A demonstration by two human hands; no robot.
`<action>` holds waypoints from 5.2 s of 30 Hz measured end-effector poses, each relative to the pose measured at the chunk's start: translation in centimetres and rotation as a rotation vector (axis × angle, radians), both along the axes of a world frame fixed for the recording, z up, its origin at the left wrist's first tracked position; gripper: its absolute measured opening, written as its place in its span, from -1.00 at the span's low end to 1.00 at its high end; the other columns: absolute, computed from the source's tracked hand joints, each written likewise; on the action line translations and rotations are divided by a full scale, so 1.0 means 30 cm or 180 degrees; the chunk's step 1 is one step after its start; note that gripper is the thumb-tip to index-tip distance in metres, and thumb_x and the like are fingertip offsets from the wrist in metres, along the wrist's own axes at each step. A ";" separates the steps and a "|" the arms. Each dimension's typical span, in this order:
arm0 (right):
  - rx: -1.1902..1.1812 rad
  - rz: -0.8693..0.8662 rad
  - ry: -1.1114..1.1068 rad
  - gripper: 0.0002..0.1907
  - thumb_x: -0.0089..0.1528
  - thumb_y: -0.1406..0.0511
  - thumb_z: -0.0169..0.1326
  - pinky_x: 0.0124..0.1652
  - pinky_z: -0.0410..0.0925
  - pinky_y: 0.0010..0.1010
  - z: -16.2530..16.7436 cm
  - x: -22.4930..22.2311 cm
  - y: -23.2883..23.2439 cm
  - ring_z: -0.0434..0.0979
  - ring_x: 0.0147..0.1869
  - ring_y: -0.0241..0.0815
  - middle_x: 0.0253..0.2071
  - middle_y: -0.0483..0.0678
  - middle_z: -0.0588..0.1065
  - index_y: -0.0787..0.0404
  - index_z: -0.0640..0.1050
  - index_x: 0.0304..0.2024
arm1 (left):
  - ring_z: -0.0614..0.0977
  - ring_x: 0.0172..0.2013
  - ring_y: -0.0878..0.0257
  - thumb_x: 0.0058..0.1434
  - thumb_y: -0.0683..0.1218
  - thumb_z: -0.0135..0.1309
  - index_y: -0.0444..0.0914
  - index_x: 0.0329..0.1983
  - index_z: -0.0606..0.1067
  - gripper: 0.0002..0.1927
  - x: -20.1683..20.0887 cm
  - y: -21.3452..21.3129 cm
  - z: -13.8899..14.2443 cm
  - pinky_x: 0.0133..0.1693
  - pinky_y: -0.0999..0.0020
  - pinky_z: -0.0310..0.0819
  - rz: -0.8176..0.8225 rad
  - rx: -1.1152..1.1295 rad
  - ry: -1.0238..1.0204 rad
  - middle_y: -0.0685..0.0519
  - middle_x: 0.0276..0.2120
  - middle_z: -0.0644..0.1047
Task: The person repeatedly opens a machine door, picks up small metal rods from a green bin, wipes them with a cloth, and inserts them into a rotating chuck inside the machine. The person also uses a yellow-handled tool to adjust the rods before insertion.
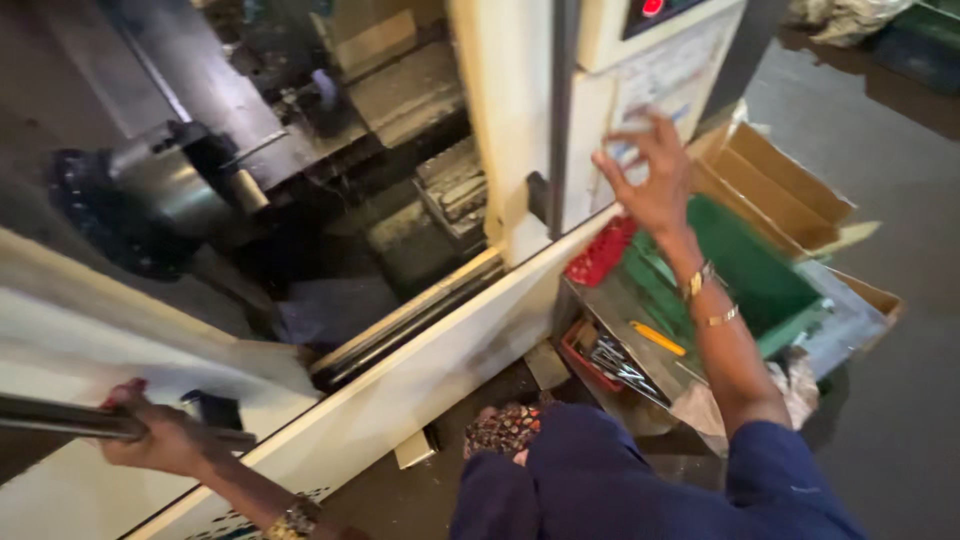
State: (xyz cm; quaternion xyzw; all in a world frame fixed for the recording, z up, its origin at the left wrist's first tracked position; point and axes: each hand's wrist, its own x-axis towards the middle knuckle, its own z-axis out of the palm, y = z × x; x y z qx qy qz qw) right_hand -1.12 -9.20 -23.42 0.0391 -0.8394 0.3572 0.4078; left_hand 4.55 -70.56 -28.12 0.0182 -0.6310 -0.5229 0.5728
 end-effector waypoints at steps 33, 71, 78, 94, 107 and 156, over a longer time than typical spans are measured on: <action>0.0969 0.0967 -0.0890 -0.56 0.06 0.02 0.38 -0.05 0.44 -0.16 -0.146 -0.007 0.962 0.60 0.05 0.08 0.47 0.03 0.22 0.05 0.59 -0.14 | 0.57 -0.22 0.18 0.60 -0.03 0.15 -0.43 -0.18 0.46 -0.64 -0.193 1.458 0.033 -0.12 0.22 0.50 -0.0061 0.0031 -0.0509 -0.09 -0.25 0.54; 0.0176 0.0880 -0.1330 -0.82 0.18 0.22 0.28 -0.20 0.50 -0.21 -0.671 0.487 1.220 0.64 -0.18 0.04 0.19 0.06 0.47 0.07 0.61 -0.19 | 0.50 -0.15 0.35 0.58 -0.16 0.11 -0.33 0.36 0.16 -0.54 -0.151 2.083 -0.049 -0.08 0.43 0.49 -0.1777 0.0252 -0.0674 0.03 -0.07 0.46; 0.0280 0.0872 -0.1251 -0.81 0.18 0.21 0.27 -0.22 0.49 -0.19 -0.628 0.587 1.120 0.64 -0.21 0.04 0.19 0.08 0.45 0.08 0.59 -0.19 | 0.45 0.24 0.08 0.58 -0.13 0.13 -0.38 0.57 -0.04 -0.27 0.034 2.023 -0.082 0.31 0.18 0.30 -0.1808 -0.0347 -0.0794 -0.18 0.34 0.37; 0.0704 0.0492 -0.0846 -0.74 0.08 0.25 0.35 -0.07 0.49 -0.20 -0.694 0.935 1.005 0.62 -0.01 0.09 0.04 0.02 0.52 0.11 0.63 -0.19 | 0.44 -0.05 0.18 0.03 -0.08 0.28 -0.23 0.12 0.26 -0.38 1.163 1.734 -0.772 -0.06 0.25 0.43 -0.1623 0.1181 -0.2746 0.04 0.00 0.39; -0.0541 -0.1942 -0.1407 -0.68 0.21 0.20 0.34 -0.13 0.45 -0.22 -0.706 1.436 1.415 0.58 -0.19 -0.08 -0.08 0.00 0.57 0.05 0.63 0.00 | 0.51 -0.40 0.24 0.19 -0.09 0.19 -0.20 -0.02 0.33 -0.64 1.664 1.653 -0.855 -0.40 0.28 0.40 -0.1668 0.1182 -0.4780 0.07 -0.33 0.48; -0.2106 0.1126 -0.0978 -0.89 0.27 0.33 0.26 -0.25 0.45 -0.59 -0.358 1.145 1.132 0.59 -0.26 -0.45 -0.27 -0.15 0.65 0.22 0.69 -0.18 | 0.68 -0.09 -0.11 0.33 0.30 -0.07 -0.22 -0.23 0.66 -0.46 1.267 2.146 -0.579 -0.09 0.07 0.54 -0.1685 -0.1607 -0.4940 -0.16 -0.16 0.65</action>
